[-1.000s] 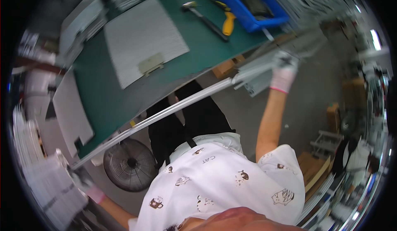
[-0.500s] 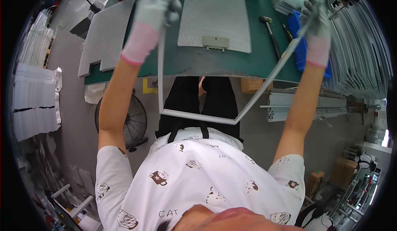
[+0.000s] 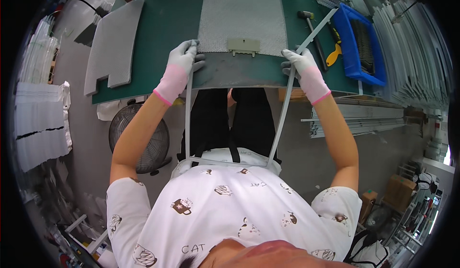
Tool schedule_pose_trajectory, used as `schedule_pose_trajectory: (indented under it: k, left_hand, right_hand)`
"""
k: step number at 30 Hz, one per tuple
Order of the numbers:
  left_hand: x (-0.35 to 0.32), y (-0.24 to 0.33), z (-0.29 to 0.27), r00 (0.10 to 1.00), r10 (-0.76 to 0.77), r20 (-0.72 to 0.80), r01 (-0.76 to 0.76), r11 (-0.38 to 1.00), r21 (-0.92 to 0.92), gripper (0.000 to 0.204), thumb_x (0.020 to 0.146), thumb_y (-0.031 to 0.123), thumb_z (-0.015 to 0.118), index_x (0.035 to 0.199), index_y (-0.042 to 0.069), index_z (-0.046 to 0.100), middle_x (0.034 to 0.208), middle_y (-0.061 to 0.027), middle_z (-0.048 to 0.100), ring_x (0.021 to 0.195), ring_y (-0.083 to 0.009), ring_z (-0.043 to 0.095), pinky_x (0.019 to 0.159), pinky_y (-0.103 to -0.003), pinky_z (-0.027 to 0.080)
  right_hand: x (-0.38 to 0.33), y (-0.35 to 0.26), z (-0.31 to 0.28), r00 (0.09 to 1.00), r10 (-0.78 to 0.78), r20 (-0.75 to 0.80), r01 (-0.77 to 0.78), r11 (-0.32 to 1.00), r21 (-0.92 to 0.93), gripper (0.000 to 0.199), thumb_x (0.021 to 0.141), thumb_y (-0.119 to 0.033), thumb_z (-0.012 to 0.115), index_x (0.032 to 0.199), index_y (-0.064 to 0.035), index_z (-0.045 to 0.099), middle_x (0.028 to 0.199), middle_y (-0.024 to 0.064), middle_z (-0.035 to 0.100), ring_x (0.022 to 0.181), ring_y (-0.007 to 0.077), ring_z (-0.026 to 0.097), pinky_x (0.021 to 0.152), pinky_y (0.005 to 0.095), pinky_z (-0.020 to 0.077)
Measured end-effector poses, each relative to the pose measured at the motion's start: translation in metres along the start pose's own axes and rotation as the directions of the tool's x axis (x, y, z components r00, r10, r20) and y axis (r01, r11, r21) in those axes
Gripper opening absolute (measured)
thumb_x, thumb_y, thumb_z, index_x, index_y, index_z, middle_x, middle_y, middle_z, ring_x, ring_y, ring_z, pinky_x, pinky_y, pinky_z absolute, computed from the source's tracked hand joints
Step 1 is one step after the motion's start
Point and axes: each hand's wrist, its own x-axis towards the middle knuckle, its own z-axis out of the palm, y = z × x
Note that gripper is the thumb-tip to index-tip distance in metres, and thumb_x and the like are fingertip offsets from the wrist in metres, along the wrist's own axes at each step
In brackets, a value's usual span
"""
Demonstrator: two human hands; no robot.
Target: The recorder is seen assembling metal mesh filters by attaching small plastic handles and fitting a metal frame around the mesh, then securing it using tools.
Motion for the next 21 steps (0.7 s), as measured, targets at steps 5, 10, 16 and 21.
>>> schedule_pose_trajectory:
  k: [5,10,16,21]
  left_hand:
    - [0.0,-0.003,0.002,0.998,-0.056,-0.002,0.055,0.986,-0.16,0.028,0.1,0.011,0.044,0.123,-0.006,0.047,0.112,-0.0129,0.051,0.1,-0.0233,0.06,0.088,-0.034,0.055]
    - [0.001,-0.012,0.0,0.998,-0.057,-0.005,0.055,0.981,-0.186,0.023,0.098,0.007,0.043,0.117,-0.005,0.049,0.112,-0.0122,0.052,0.096,-0.0227,0.062,0.084,-0.032,0.056]
    - [0.004,-0.019,-0.009,0.999,-0.029,0.034,0.038,0.956,-0.291,0.021,0.096,0.013,0.049,0.109,-0.003,0.055,0.095,-0.0089,0.056,0.079,-0.0182,0.062,0.062,-0.025,0.052]
    - [0.004,-0.026,0.002,0.999,-0.037,-0.015,0.029,0.938,-0.344,0.022,0.096,0.024,0.057,0.09,0.003,0.055,0.071,-0.0015,0.046,0.058,-0.0119,0.05,0.049,-0.022,0.039]
  right_hand:
    - [0.027,0.0,-0.019,0.991,0.075,0.108,-0.091,0.984,0.151,0.019,0.085,-0.016,0.072,0.092,-0.0059,0.057,0.073,-0.0002,0.055,0.059,0.0084,0.054,0.047,0.0225,0.0442]
    - [0.01,0.0,-0.017,0.999,0.035,-0.017,-0.032,0.987,0.16,0.039,0.083,-0.007,0.072,0.115,-0.0018,0.049,0.076,-0.0002,0.051,0.052,0.0063,0.044,0.046,0.0209,0.0388]
    - [0.019,0.02,-0.032,0.994,-0.059,0.091,0.026,0.944,0.328,0.049,0.087,-0.002,0.065,0.128,0.0023,0.04,0.078,0.0008,0.051,0.05,0.0046,0.04,0.044,0.0205,0.0323]
    - [0.018,0.025,-0.032,0.992,-0.071,0.104,0.022,0.91,0.414,0.051,0.087,-0.002,0.065,0.13,0.0049,0.038,0.078,0.001,0.052,0.048,0.0047,0.038,0.044,0.0211,0.0309]
